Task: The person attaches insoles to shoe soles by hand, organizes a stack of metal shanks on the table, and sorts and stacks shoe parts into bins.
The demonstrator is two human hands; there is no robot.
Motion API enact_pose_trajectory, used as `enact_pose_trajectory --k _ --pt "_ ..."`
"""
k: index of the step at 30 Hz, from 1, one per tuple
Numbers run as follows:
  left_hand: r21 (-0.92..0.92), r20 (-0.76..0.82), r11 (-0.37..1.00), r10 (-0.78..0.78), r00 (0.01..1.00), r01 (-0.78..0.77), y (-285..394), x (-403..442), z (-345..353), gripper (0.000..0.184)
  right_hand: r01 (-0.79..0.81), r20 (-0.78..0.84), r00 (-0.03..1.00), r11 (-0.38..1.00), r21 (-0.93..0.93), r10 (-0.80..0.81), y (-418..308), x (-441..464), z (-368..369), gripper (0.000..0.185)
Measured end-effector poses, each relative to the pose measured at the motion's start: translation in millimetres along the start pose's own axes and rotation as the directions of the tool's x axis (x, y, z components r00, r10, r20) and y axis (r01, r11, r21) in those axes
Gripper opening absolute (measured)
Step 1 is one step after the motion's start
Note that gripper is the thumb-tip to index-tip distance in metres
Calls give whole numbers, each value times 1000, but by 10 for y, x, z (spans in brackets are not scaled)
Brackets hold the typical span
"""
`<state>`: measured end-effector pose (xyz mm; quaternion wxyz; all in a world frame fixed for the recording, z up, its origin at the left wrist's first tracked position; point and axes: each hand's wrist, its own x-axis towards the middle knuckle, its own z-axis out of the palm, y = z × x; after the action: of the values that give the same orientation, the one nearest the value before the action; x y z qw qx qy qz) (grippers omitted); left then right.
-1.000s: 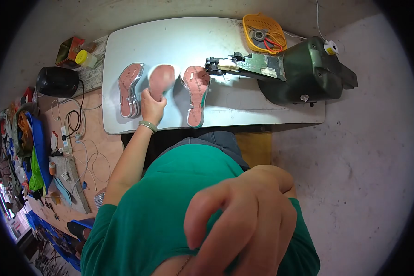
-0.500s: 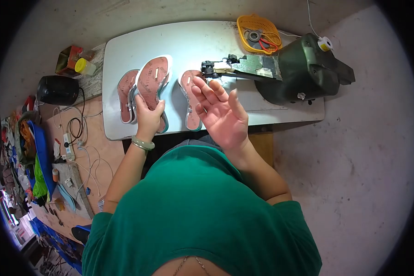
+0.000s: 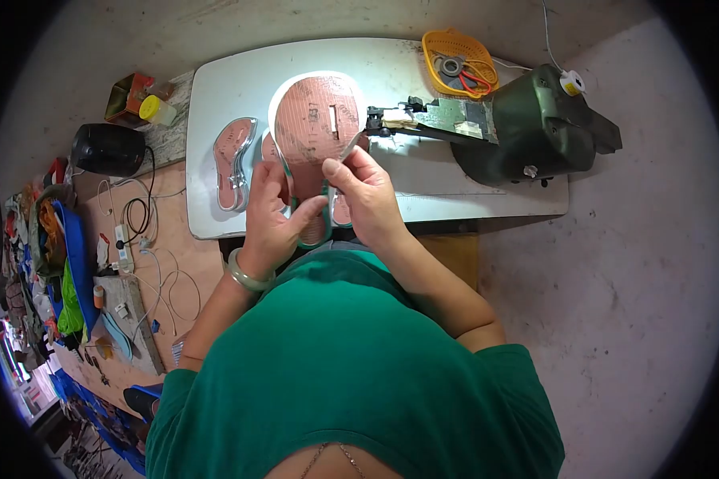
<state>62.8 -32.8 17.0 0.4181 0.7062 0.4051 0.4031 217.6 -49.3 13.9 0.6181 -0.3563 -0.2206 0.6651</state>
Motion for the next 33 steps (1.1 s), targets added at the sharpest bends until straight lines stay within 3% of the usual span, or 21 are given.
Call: enact_pose_trajectory --k 2,3,4,5,6,11,14,15,16,18,19,22,27,28,30,31,33 --pt "180 162 977 88 983 -117 -7 -16 -134 57 -37 84 996 991 132 26 -47 -29 54 30" --pt "181 161 976 89 983 -118 -19 4 -111 57 -36 86 996 991 132 25 -44 -32 47 30" --pt "-128 94 992 4 996 8 -50 42 -58 53 -36 126 992 989 142 18 -30 -31 27 31" --pt "-429 57 896 -101 993 116 -80 69 -6 50 -38 164 986 987 155 13 -3 -39 9 33" --pt "-690 51 699 -212 976 187 -88 75 21 49 -43 204 979 985 165 9 20 -46 3 34" --pt "-537 180 793 -227 957 289 118 15 -3 50 -74 244 970 973 217 19 83 -138 0 35" --pt "-184 62 979 -83 995 93 243 -66 -28 54 -46 233 972 987 156 9 105 -198 1 35" --pt "-182 65 979 -82 994 93 297 -58 -19 54 -44 232 973 986 158 6 93 -214 26 35" --pt "-400 40 906 -134 990 139 369 -40 18 54 2 220 975 992 124 -30 59 -231 76 35" --pt "-765 30 617 -253 967 185 459 -27 72 53 91 196 975 994 54 -100 25 -264 157 34" --pt "-763 33 618 -254 967 189 446 -29 71 53 91 193 976 994 57 -101 50 -272 157 34" --pt "-404 -57 912 -108 993 76 332 9 105 53 219 111 972 969 -117 -206 156 -277 106 32" --pt "-353 -49 892 -318 947 281 177 94 235 55 136 2 991 990 42 -136 245 -186 9 28" --pt "-564 35 759 -371 928 325 180 115 238 56 106 -11 994 989 98 -106 215 -170 -9 27" --pt "-851 229 359 -404 886 384 186 164 246 58 56 -31 998 974 218 -50 159 -136 -51 27" --pt "-847 237 358 -405 883 392 166 173 267 58 60 -39 998 973 221 -53 173 -127 -101 27" --pt "-688 110 649 -349 931 325 80 154 330 49 48 -35 999 974 223 -42 231 -111 -205 26"
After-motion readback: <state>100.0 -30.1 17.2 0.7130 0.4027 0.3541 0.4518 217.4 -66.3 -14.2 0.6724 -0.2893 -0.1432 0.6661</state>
